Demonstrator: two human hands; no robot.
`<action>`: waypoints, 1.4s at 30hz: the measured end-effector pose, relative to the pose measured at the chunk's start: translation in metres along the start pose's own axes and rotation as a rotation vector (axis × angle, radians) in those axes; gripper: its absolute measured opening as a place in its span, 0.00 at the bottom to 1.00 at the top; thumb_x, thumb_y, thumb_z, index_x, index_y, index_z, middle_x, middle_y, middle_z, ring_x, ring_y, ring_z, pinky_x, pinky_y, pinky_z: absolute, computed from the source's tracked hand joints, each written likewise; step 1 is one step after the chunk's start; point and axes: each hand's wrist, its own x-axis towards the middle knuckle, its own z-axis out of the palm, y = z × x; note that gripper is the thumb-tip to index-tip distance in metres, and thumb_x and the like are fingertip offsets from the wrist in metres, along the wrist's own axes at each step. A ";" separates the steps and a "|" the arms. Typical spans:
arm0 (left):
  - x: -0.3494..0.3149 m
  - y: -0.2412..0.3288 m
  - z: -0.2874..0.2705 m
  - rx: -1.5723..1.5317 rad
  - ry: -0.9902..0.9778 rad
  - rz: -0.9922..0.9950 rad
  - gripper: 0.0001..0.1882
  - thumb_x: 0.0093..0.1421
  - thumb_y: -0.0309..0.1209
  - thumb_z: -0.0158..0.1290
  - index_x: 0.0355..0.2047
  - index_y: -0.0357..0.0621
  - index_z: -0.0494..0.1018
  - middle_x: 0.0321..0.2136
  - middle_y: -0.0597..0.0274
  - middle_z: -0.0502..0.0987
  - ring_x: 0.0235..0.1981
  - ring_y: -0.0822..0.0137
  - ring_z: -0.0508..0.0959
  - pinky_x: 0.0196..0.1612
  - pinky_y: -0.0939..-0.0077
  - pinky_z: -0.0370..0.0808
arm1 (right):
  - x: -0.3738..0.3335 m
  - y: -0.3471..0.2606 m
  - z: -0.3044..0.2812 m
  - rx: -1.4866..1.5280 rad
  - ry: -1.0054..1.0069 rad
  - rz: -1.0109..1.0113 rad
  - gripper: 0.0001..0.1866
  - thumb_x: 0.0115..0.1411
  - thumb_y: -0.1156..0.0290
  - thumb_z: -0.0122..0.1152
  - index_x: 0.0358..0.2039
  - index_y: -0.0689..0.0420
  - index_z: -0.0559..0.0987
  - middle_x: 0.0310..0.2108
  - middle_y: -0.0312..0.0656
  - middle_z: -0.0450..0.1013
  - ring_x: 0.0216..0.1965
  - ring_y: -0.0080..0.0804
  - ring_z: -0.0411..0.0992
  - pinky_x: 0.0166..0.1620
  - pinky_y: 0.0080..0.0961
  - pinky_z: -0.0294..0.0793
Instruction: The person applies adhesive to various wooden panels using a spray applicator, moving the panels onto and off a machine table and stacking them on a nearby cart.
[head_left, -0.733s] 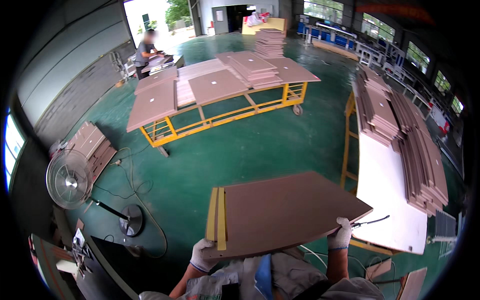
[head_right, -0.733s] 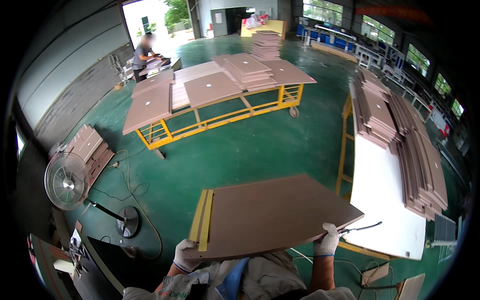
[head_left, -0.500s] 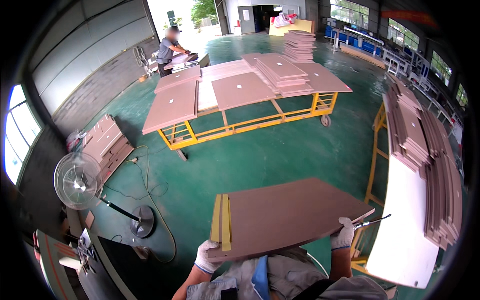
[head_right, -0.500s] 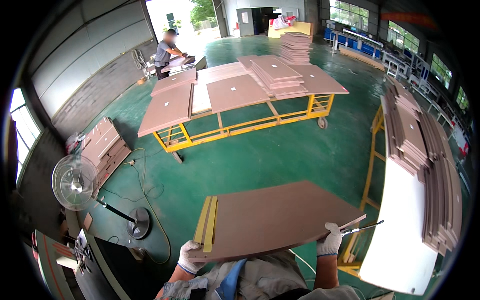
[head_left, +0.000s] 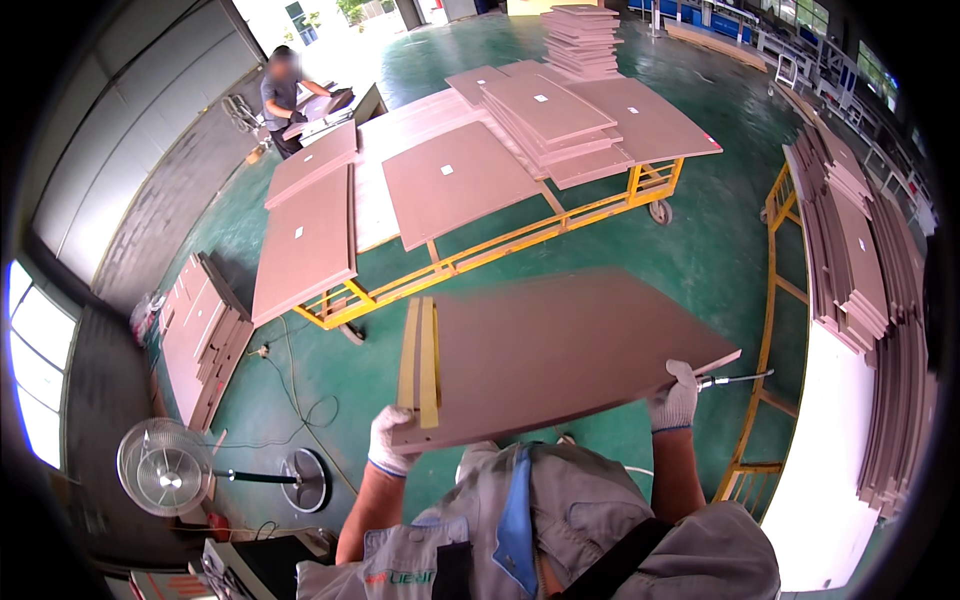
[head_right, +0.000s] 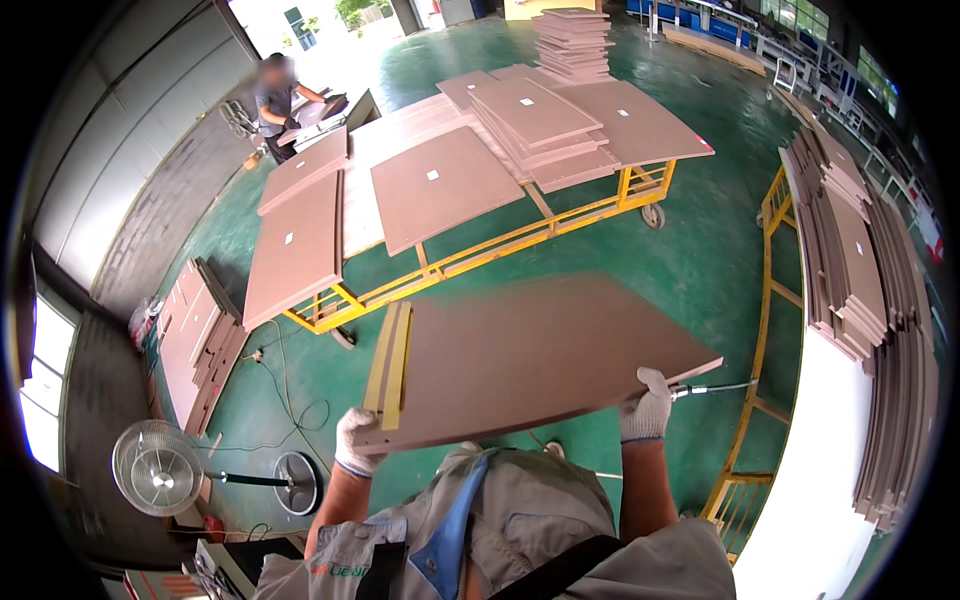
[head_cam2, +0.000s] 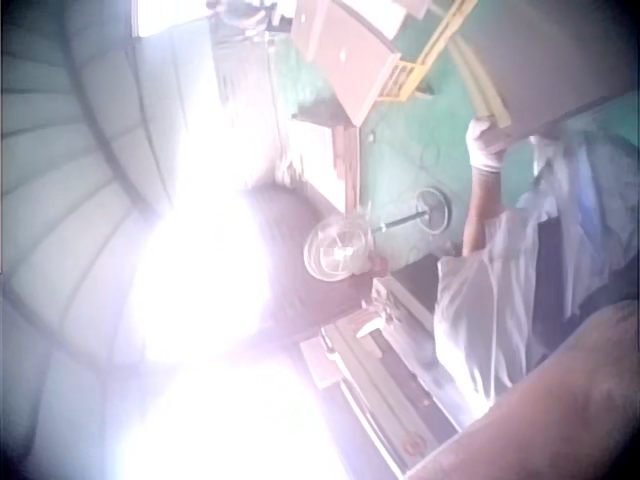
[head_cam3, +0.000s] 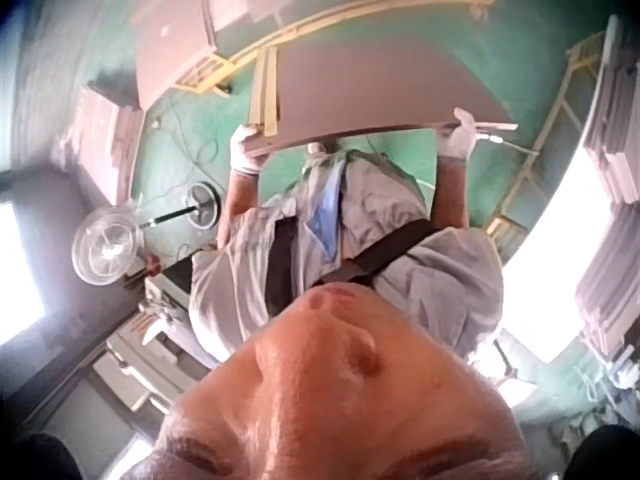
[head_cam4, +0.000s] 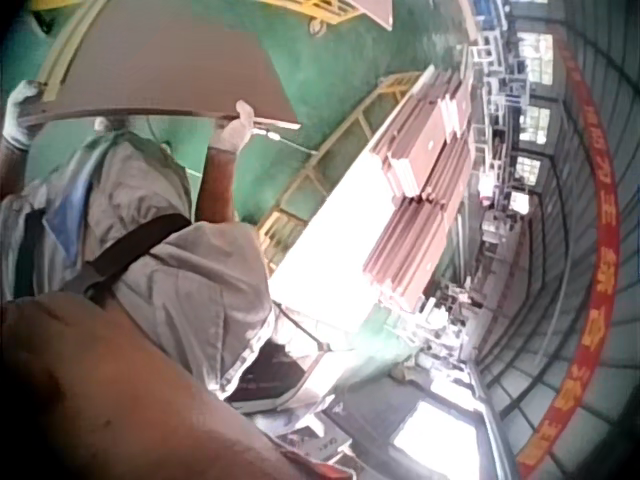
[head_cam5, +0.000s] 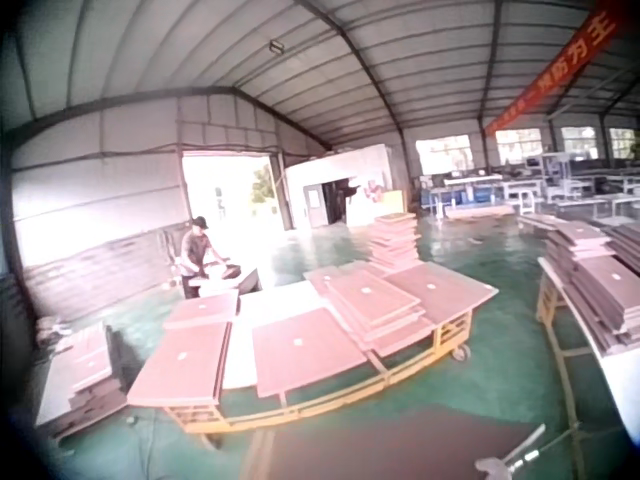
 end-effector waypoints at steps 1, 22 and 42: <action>0.022 0.016 0.001 -0.001 -0.001 -0.010 0.34 0.52 0.32 0.55 0.59 0.26 0.71 0.49 0.39 0.81 0.49 0.41 0.82 0.56 0.45 0.79 | 0.013 0.006 0.014 -0.002 0.009 -0.005 0.19 0.52 0.78 0.63 0.47 0.58 0.77 0.42 0.39 0.77 0.44 0.39 0.78 0.50 0.37 0.81; 0.495 0.371 -0.134 0.020 -0.409 -0.408 0.38 0.52 0.28 0.54 0.65 0.27 0.65 0.57 0.40 0.77 0.55 0.45 0.79 0.60 0.52 0.76 | 0.106 0.247 0.206 -0.091 0.541 -0.311 0.11 0.60 0.67 0.66 0.42 0.55 0.78 0.34 0.40 0.76 0.34 0.37 0.74 0.38 0.38 0.78; 0.676 0.380 -0.181 0.653 0.380 0.306 0.17 0.66 0.34 0.58 0.44 0.28 0.78 0.35 0.55 0.81 0.34 0.64 0.78 0.39 0.64 0.76 | 0.130 0.389 0.359 -1.020 -0.010 0.154 0.17 0.70 0.64 0.63 0.51 0.65 0.82 0.36 0.46 0.84 0.24 0.22 0.77 0.26 0.21 0.75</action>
